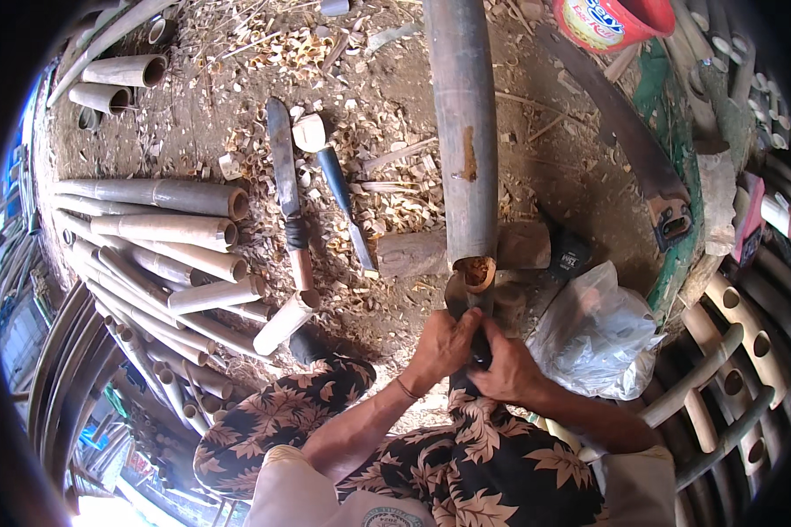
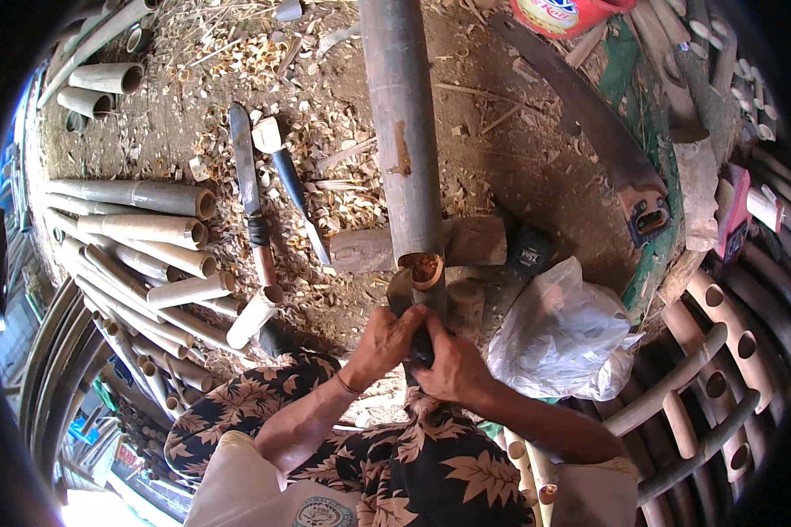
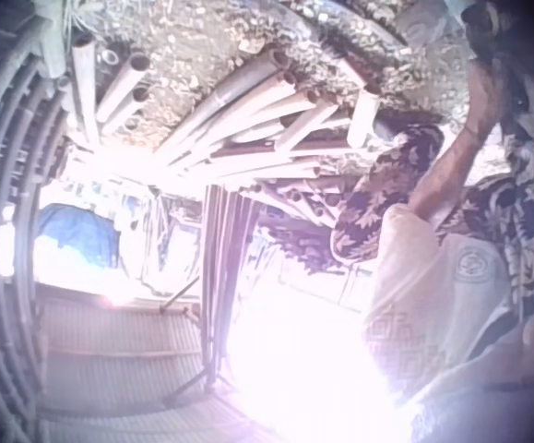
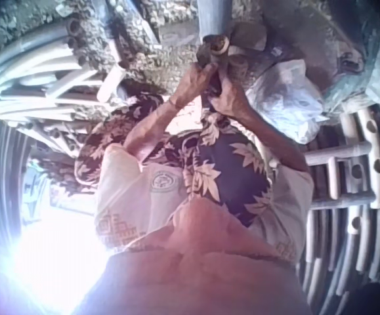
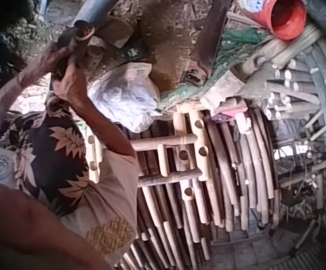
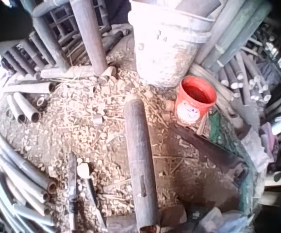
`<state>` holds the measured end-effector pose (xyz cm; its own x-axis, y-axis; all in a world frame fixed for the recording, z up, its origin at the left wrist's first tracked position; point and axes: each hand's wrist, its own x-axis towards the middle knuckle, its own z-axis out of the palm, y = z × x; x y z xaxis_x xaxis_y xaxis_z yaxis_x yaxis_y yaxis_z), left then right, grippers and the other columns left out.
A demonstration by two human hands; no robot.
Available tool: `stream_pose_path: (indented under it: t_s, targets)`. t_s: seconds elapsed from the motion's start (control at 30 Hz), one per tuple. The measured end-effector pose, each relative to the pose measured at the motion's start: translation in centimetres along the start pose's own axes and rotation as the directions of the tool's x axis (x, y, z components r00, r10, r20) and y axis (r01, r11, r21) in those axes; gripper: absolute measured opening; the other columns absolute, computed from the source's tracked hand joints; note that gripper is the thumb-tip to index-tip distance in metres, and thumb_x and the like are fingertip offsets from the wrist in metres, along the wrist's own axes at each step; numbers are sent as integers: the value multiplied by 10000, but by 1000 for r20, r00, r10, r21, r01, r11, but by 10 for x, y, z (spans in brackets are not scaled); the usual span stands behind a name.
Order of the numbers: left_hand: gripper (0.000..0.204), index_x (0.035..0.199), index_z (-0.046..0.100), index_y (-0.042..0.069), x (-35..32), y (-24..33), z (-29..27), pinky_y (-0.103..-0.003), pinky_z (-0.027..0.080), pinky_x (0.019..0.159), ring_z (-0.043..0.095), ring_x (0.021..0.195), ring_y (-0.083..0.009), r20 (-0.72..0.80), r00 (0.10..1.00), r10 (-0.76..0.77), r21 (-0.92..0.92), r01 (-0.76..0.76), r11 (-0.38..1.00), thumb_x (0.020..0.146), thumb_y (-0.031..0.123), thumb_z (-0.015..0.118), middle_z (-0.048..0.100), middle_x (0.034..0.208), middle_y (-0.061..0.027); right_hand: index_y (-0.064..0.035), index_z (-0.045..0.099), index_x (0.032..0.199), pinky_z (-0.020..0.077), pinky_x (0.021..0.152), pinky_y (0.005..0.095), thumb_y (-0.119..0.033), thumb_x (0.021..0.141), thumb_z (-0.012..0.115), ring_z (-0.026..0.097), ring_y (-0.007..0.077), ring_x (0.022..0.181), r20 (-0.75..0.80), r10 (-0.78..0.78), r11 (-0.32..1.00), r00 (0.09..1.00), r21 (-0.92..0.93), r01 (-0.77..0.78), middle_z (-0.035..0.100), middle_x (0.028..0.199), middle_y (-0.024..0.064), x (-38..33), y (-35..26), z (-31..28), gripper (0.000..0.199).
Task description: The person uses a curved blade to shave and shape a bamboo tube, then uses a smaller blade to carve out an opening on another bamboo piece.
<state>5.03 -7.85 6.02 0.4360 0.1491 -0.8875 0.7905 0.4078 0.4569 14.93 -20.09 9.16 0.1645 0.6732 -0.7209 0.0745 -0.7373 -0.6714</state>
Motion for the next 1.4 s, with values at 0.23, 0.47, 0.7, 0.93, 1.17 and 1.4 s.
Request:
stream_pose_path:
  t_s: [0.23,0.47,0.7,0.93,1.17,1.4]
  targets:
    - [321,1002,664,21,5,10,-15,-437,508,576,674,668,-361,87,992,93,210,-110,971,949,290,497,649,724,-237,-32,437,1317,537,712,444,-149,771,703,667,414,850,-135,32,999,990,-23,-35,660,934,249,-3,-9,8,618]
    - [372,790,624,-21,25,55,46,-420,483,597,622,635,-359,-91,969,228,-155,-240,958,960,268,464,632,688,-216,-26,547,1117,523,731,517,-156,774,665,655,437,802,61,120,855,991,-513,-72,659,792,263,23,-36,-106,386]
    - [355,857,632,8,12,58,38,-274,399,513,553,604,-108,1,1000,31,-775,-19,631,983,300,475,572,667,-26,4,585,1048,532,700,481,-126,789,636,672,400,769,254,123,644,959,-756,118,670,762,223,48,-100,-118,294]
    - [276,1015,619,60,0,83,23,-260,482,698,582,708,-121,134,987,-92,-982,120,-149,980,307,501,635,793,-27,-45,716,772,545,645,391,-184,750,687,709,285,745,508,83,325,857,-827,459,702,753,148,100,-152,-98,143]
    - [391,1108,579,71,1,36,4,-369,507,841,629,820,-197,292,930,222,-872,164,461,959,428,523,654,930,-77,-74,705,852,545,660,404,-242,831,631,697,302,731,467,178,454,866,-820,349,695,728,141,96,-134,-115,184]
    - [821,1448,234,-29,-68,3,-2,-400,466,964,573,1143,-335,430,824,368,101,-449,888,811,185,706,545,1202,-236,-7,578,996,508,703,349,-250,982,540,684,219,789,-215,-23,926,976,363,102,713,804,96,-7,-30,-39,247]
